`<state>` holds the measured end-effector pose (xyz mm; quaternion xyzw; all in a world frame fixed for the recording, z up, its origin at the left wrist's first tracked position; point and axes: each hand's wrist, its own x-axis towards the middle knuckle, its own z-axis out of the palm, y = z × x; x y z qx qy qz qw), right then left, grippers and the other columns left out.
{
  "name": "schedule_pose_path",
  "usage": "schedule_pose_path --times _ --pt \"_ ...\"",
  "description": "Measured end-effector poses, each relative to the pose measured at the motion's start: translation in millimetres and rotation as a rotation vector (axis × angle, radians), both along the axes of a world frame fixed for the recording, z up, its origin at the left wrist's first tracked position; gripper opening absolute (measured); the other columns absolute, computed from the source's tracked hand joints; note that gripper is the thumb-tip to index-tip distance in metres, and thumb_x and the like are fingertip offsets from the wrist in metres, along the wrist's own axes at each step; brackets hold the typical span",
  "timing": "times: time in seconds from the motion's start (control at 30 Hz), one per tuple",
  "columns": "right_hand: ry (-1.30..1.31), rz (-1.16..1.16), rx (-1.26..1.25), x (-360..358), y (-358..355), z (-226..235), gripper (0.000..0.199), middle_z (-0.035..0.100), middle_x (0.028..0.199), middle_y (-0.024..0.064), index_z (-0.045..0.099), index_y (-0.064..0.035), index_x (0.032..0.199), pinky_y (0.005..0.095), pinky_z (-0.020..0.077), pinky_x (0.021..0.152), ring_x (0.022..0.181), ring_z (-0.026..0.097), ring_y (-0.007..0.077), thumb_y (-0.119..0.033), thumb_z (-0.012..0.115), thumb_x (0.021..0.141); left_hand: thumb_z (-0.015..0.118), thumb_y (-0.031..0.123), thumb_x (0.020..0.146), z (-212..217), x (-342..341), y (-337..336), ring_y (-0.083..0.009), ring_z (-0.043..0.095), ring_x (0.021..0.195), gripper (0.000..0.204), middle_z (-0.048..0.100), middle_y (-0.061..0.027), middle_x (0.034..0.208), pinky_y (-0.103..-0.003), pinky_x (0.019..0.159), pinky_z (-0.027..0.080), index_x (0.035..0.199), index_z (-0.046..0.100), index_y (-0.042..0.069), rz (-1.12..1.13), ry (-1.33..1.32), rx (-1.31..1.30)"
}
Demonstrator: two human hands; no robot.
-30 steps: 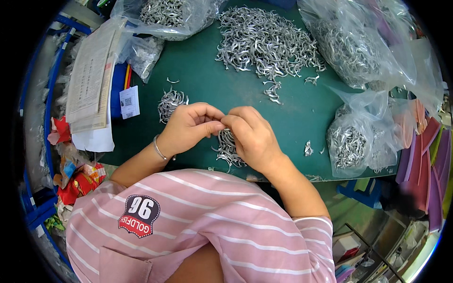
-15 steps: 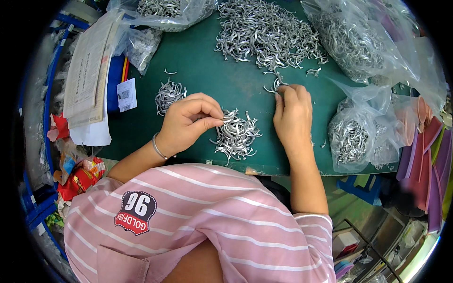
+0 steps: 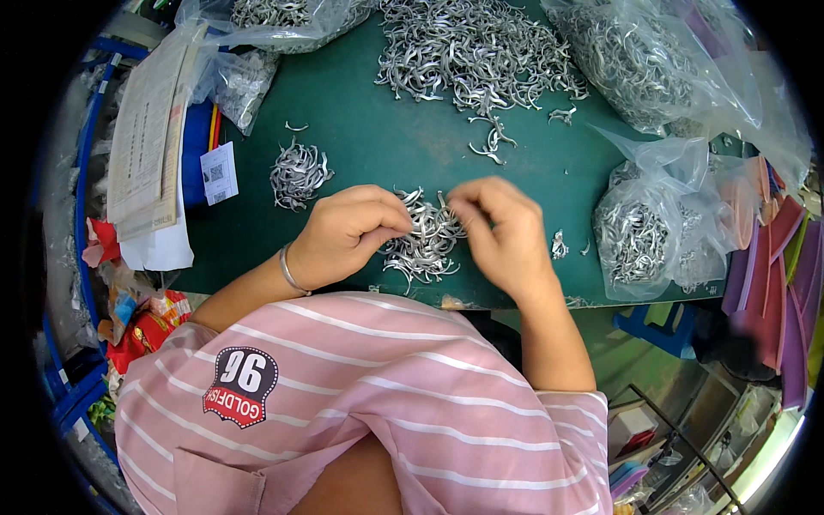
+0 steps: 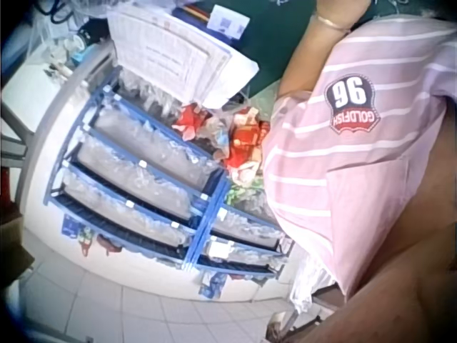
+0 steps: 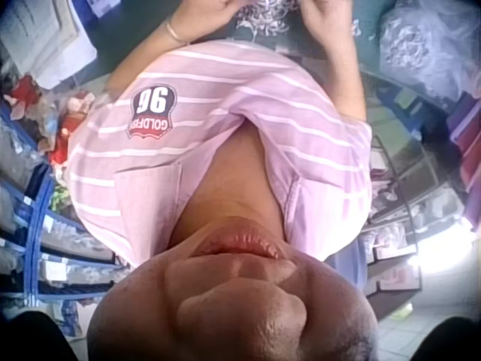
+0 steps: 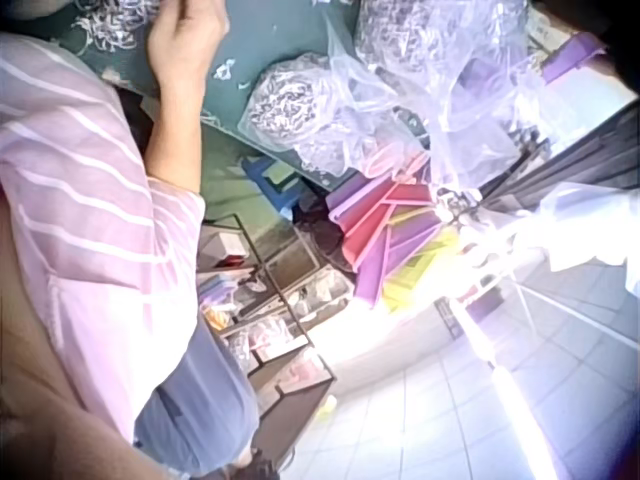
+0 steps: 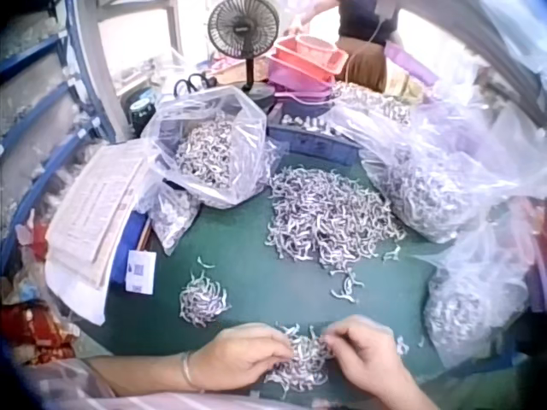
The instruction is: The person sorts crescent-shaped metal hooks by hand on a green table, picking them up from a pile and organizing them into groups or placing them into plastic bags.
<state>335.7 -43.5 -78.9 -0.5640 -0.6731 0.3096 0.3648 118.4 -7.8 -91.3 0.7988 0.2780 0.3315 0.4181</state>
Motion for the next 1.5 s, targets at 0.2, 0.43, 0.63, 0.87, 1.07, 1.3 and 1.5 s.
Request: schedule_pose_path --times 0.2,0.43,0.63,0.87,1.07,1.3,1.5 --pt "-0.444 -0.179 0.242 15.0 36.3 -27.4 0.009 0.058 0.086 0.0115 0.065 -0.0025 0.086 0.0370 0.0473 0.069 0.082 0.057 0.0310 0.001 0.065 0.078 0.066 -0.006 0.077 -1.5 3.1 3.2 -0.0210 0.063 0.079 0.014 0.065 -0.0088 0.089 -0.029 0.067 0.051 0.088 0.066 0.002 -0.014 0.007 0.036" --pt "-0.270 -0.116 0.364 10.3 39.8 -18.7 0.011 0.059 0.088 0.0121 0.063 -0.0013 0.086 0.0368 0.0474 0.071 0.082 0.058 0.0293 0.003 0.066 0.076 0.068 -0.004 0.077 4.3 -4.0 1.1 -0.0147 0.061 0.078 0.017 0.061 -0.0084 0.096 -0.025 0.067 0.049 0.093 0.067 0.002 0.140 -0.007 -0.273" --pt "0.153 0.069 -0.007 -17.0 8.0 0.8 0.007 0.060 0.081 0.0100 0.062 0.0014 0.085 0.0296 0.0473 0.062 0.071 0.060 0.0209 0.003 0.066 0.079 0.073 0.001 0.075 7.4 10.1 6.8 -0.0157 0.062 0.075 0.019 0.060 -0.0086 0.097 -0.024 0.066 0.049 0.093 0.068 0.003 0.180 -0.067 0.066" --pt "0.732 -0.048 -0.320 -13.8 1.2 -2.6 0.006 0.063 0.078 0.0032 0.058 0.0003 0.093 0.0228 0.0484 0.060 0.071 0.060 0.0085 -0.005 0.059 0.091 0.072 0.000 0.076 8.6 6.3 7.1 -0.0174 0.062 0.073 0.008 0.066 -0.0086 0.084 -0.027 0.065 0.050 0.083 0.068 0.001 0.075 -0.007 -0.079" --pt "-0.264 -0.184 0.169 10.5 23.6 -20.4 0.009 0.060 0.089 0.0132 0.063 0.0017 0.091 0.0367 0.0485 0.073 0.082 0.060 0.0305 -0.001 0.063 0.082 0.070 -0.001 0.076 7.6 5.6 5.1 -0.0173 0.062 0.075 0.008 0.066 -0.0086 0.085 -0.027 0.065 0.049 0.082 0.068 0.001 0.091 -0.040 -0.143" --pt "-0.333 -0.178 0.141 21.5 22.7 -26.8 0.015 0.058 0.099 0.0151 0.063 0.0005 0.091 0.0393 0.0468 0.079 0.091 0.055 0.0346 0.004 0.064 0.076 0.070 -0.002 0.075 3.2 4.3 4.9 -0.0178 0.062 0.076 0.009 0.065 -0.0076 0.086 -0.027 0.065 0.049 0.082 0.067 0.002 0.082 0.001 -0.097" --pt "-0.373 -0.112 0.220 21.1 25.2 -25.9 0.017 0.059 0.097 0.0146 0.063 -0.0003 0.093 0.0396 0.0466 0.080 0.091 0.056 0.0341 0.005 0.062 0.077 0.068 0.002 0.078 -6.5 5.1 6.9 -0.0213 0.061 0.077 0.007 0.063 -0.0067 0.092 -0.030 0.067 0.049 0.085 0.067 0.004 -0.004 0.118 0.103"
